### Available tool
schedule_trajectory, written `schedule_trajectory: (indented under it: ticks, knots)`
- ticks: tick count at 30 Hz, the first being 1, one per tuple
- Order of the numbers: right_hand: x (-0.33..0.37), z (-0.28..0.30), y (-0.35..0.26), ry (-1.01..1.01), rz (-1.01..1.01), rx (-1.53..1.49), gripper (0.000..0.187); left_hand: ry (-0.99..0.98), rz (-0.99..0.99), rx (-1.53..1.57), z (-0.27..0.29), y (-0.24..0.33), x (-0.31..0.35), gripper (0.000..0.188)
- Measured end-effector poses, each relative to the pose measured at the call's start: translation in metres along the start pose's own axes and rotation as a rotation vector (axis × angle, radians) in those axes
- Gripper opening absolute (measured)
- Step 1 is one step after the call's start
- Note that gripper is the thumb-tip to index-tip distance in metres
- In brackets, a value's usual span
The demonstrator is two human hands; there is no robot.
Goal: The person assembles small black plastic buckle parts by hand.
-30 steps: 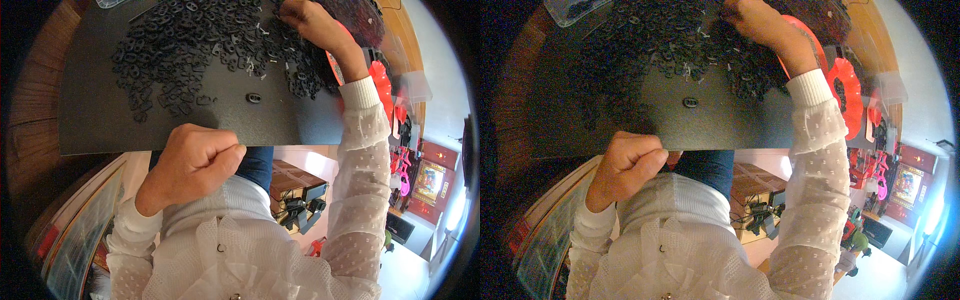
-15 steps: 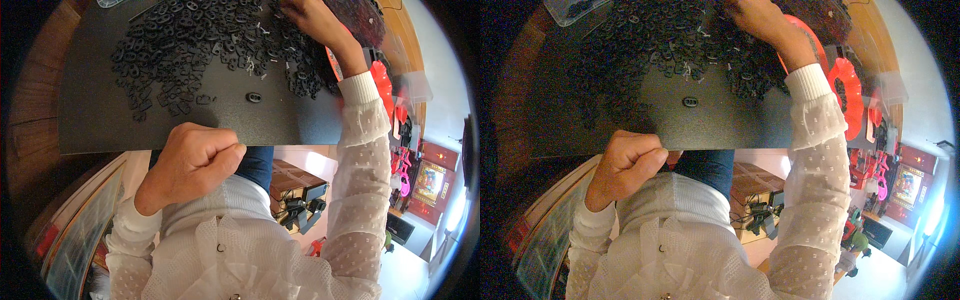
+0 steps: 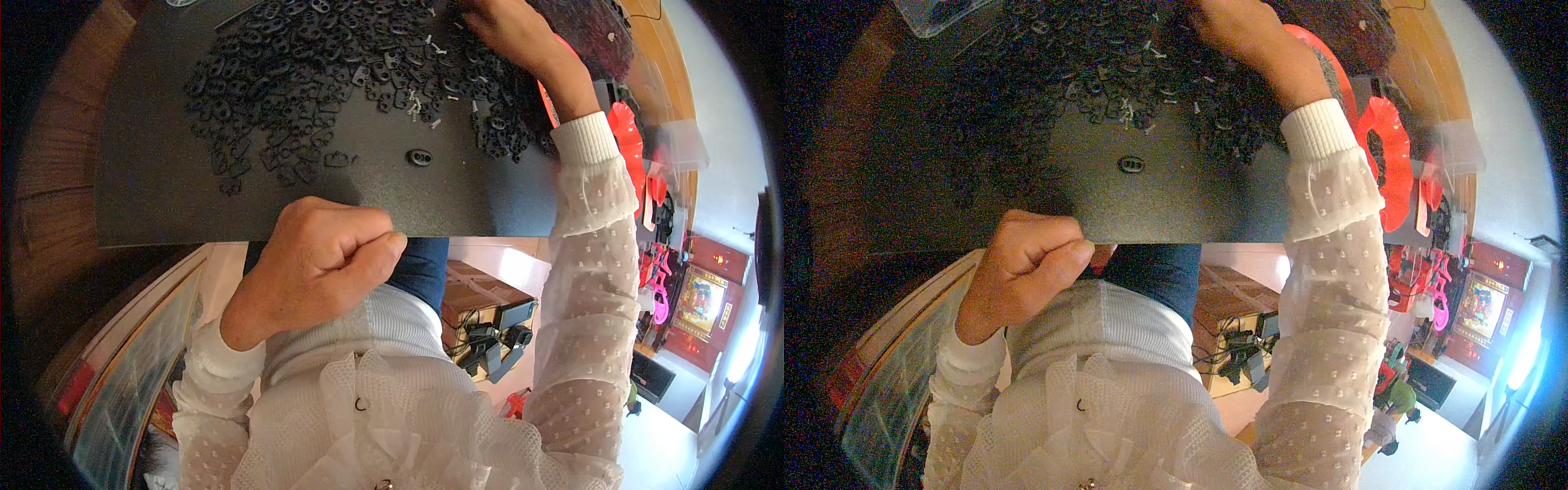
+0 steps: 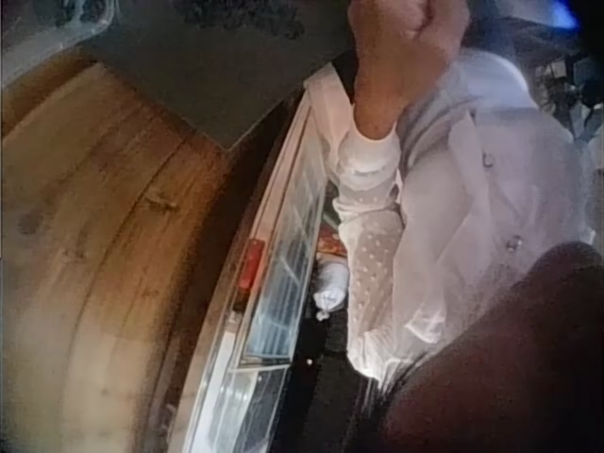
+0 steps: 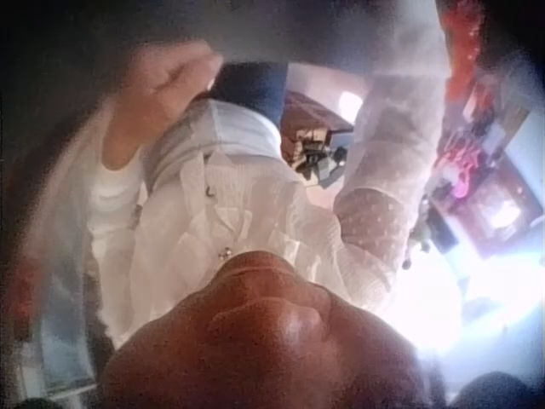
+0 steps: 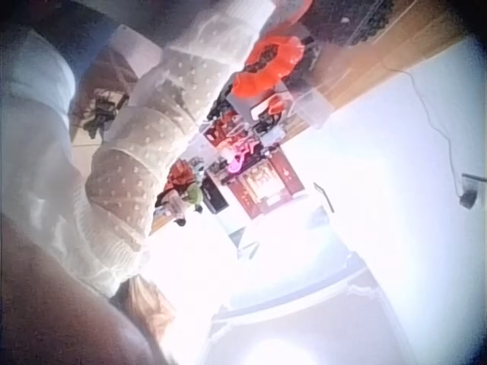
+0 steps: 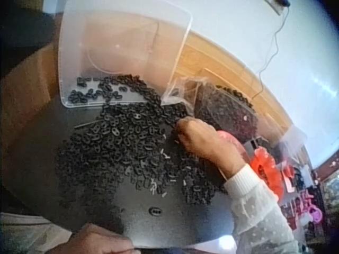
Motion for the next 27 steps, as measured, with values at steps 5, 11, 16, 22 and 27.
schedule_trajectory:
  ticks: [5, 11, 16, 22, 27]
  knots:
    - [0.01, 0.011, -0.007, -0.036, 0.001, -0.075, 0.013, 0.007, -0.01, 0.001, 0.0, -0.002, -0.001, 0.031]
    - [0.012, 0.015, -0.016, -0.116, 0.002, -0.088, 0.012, -0.007, 0.005, -0.006, -0.001, -0.001, -0.002, 0.031]
    - [0.011, 0.018, -0.022, -0.124, -0.014, -0.104, 0.012, 0.003, 0.025, 0.027, -0.002, -0.001, -0.001, 0.031]
    - [0.006, 0.009, -0.023, -0.165, -0.067, 0.139, 0.015, -0.012, 0.004, -0.019, -0.002, -0.003, -0.002, 0.03]
    - [0.006, 0.004, -0.02, -0.147, 0.018, 0.211, 0.016, 0.022, 0.008, -0.003, -0.004, -0.002, -0.002, 0.031]
Point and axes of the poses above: each hand's wrist, its own x-axis away from the middle knuckle, its own z-axis out of the back of the hand, y = z × x, the point moved 4 cm from there along -x, towards the middle knuckle, and after that the axes turned 2 degrees about -y, right-handed, at the moved point
